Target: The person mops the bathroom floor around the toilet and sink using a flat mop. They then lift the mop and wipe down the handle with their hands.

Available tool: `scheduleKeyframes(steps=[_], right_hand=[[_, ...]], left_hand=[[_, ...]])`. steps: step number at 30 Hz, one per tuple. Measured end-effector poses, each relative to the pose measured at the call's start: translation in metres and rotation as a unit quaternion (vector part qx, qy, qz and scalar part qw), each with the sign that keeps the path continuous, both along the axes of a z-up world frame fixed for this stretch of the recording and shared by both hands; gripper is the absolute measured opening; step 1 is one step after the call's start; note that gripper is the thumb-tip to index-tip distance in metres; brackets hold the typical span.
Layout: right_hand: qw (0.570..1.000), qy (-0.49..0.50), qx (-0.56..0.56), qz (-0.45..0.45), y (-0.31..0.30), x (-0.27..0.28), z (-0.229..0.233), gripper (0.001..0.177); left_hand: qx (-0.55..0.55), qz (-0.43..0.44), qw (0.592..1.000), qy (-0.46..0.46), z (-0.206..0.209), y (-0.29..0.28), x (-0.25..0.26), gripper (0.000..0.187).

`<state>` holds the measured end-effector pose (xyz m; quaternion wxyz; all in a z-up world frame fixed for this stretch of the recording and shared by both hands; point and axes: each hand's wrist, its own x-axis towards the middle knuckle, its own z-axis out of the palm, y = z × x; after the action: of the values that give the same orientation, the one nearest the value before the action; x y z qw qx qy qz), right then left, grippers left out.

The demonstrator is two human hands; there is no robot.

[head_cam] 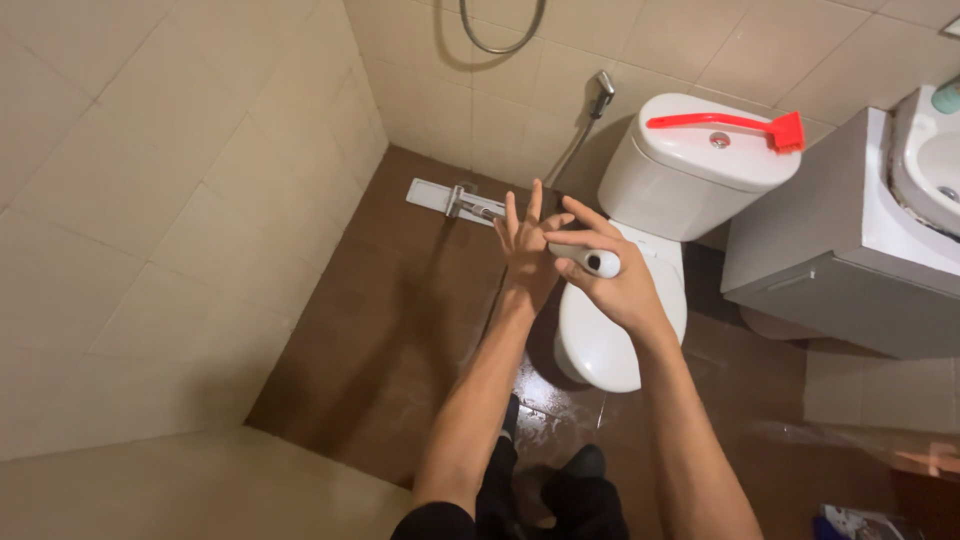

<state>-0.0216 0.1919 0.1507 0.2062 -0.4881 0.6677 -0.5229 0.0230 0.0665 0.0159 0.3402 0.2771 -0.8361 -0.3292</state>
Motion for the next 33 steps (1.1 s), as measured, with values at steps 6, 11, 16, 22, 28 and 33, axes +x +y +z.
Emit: scheduleKeyframes(steps=[6, 11, 16, 22, 28, 33], right_hand=[[0.999, -0.033, 0.016, -0.016, -0.019, 0.012, -0.001, 0.034], [0.999, -0.032, 0.002, -0.011, -0.033, 0.013, -0.015, 0.034], [1.000, 0.009, 0.003, -0.023, -0.050, 0.013, -0.040, 0.035], [1.000, 0.022, 0.005, -0.014, -0.072, 0.015, -0.055, 0.036], [0.998, 0.049, 0.006, -0.029, -0.085, 0.016, -0.066, 0.036], [0.998, 0.048, 0.013, -0.027, -0.081, 0.025, -0.059, 0.034]], left_hand=[[-0.052, 0.038, 0.998, 0.024, -0.030, -0.017, 0.003, 0.040], [-0.031, 0.059, 0.996, -0.055, -0.046, -0.037, -0.003, 0.045], [0.001, 0.062, 0.994, -0.091, -0.058, -0.056, -0.001, 0.048], [0.038, 0.063, 0.988, -0.137, -0.077, -0.087, 0.000, 0.050], [0.056, 0.039, 0.981, -0.184, -0.064, -0.102, 0.003, 0.044], [0.067, 0.035, 0.981, -0.178, -0.049, -0.096, 0.016, 0.027]])
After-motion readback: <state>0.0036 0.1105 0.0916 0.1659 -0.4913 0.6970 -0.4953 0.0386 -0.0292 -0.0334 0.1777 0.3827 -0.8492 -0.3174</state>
